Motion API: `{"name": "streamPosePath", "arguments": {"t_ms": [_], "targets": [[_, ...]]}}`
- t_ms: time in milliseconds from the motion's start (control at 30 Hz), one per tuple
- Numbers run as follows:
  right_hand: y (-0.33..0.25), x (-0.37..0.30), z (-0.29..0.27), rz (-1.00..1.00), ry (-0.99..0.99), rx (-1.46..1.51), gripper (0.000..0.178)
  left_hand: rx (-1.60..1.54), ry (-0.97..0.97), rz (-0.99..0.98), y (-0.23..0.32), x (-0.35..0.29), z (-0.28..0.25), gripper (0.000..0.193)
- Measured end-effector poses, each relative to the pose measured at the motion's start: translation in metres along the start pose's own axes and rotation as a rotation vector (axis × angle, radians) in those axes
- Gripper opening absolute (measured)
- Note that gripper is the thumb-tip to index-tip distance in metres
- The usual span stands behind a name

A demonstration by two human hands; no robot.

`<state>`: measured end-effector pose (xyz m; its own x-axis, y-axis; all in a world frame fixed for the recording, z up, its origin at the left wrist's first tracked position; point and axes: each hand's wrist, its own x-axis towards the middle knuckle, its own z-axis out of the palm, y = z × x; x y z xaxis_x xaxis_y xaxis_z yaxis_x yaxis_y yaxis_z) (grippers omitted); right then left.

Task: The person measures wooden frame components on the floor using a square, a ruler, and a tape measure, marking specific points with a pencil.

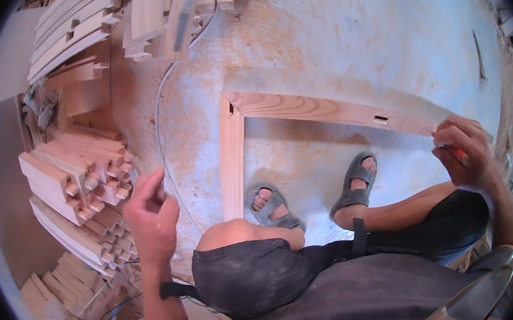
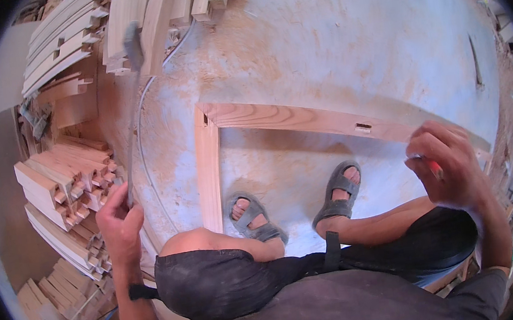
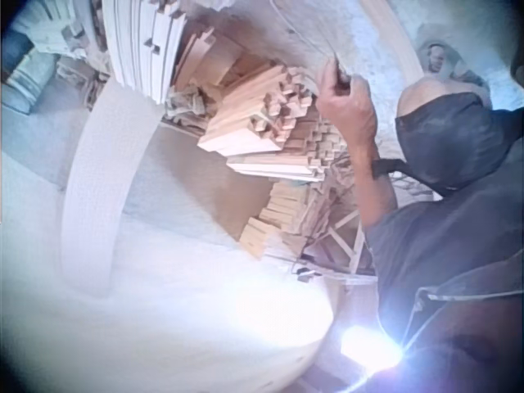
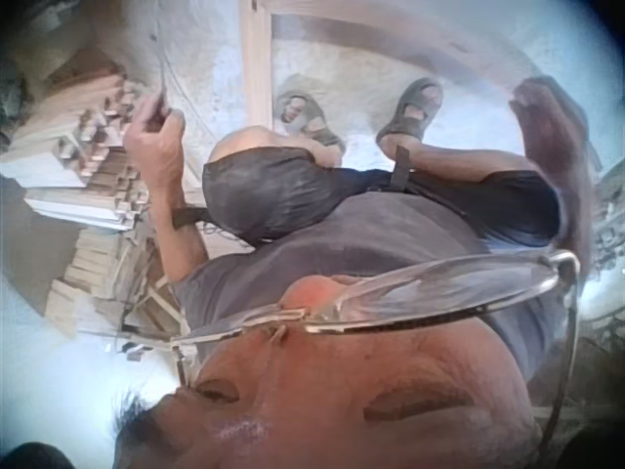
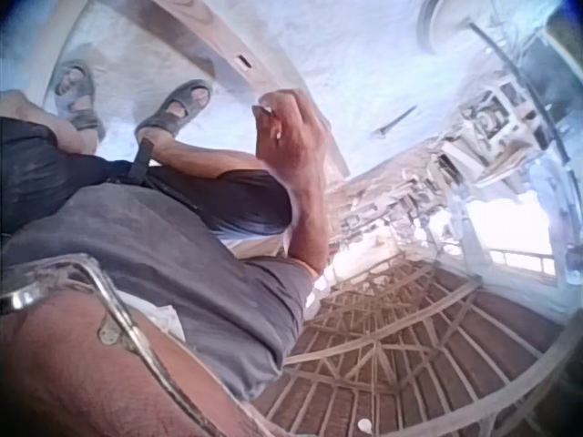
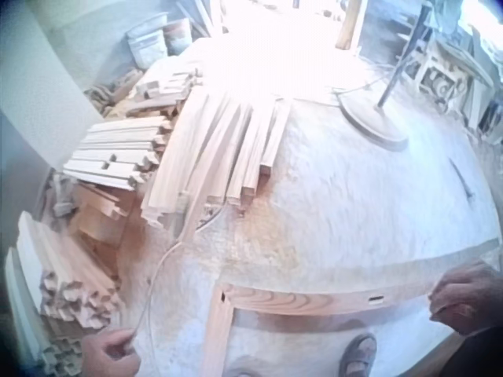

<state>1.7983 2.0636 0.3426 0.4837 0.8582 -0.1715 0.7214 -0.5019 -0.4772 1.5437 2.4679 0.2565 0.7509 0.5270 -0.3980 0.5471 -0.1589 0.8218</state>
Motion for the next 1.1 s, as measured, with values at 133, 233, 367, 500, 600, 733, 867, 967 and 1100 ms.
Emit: {"name": "streamPosePath", "arguments": {"t_ms": [133, 233, 367, 500, 600, 733, 867, 967, 1100], "targets": [[-0.011, -0.014, -0.016, -0.056, 0.023, -0.048, 0.019, 0.226, 0.054, 0.017, 0.025, -0.029, -0.003, 0.039], [-0.007, -0.039, -0.02, -0.004, 0.048, 0.016, 0.015, 0.298, 0.078, -0.027, 0.045, -0.049, 0.002, 0.039], [0.003, -0.043, -0.017, 0.076, 0.106, 0.078, 0.009, 0.225, 0.266, -0.104, 0.051, -0.066, 0.007, 0.04], [0.014, -0.04, -0.017, 0.086, 0.087, 0.13, 0.008, 0.324, 0.414, -0.204, 0.07, -0.089, 0.021, 0.037], [0.015, -0.051, -0.023, 0.077, 0.102, 0.119, 0.012, 0.355, 0.503, -0.164, 0.076, -0.109, 0.027, 0.041], [-0.004, -0.12, -0.047, 0.114, 0.035, 0.109, 0.014, 0.505, 0.535, -0.142, 0.085, -0.139, 0.015, 0.045], [-0.019, -0.126, -0.059, 0.102, -0.028, 0.131, 0.018, 0.484, 0.466, -0.179, 0.097, -0.171, 0.006, 0.047], [-0.022, -0.167, -0.055, 0.159, 0.082, 0.232, 0.021, 0.505, 0.348, 0.001, 0.101, -0.171, 0.009, 0.048], [-0.026, -0.181, -0.059, 0.131, 0.141, 0.33, 0.02, 0.549, 0.274, -0.016, 0.119, -0.18, 0.012, 0.044]]}}
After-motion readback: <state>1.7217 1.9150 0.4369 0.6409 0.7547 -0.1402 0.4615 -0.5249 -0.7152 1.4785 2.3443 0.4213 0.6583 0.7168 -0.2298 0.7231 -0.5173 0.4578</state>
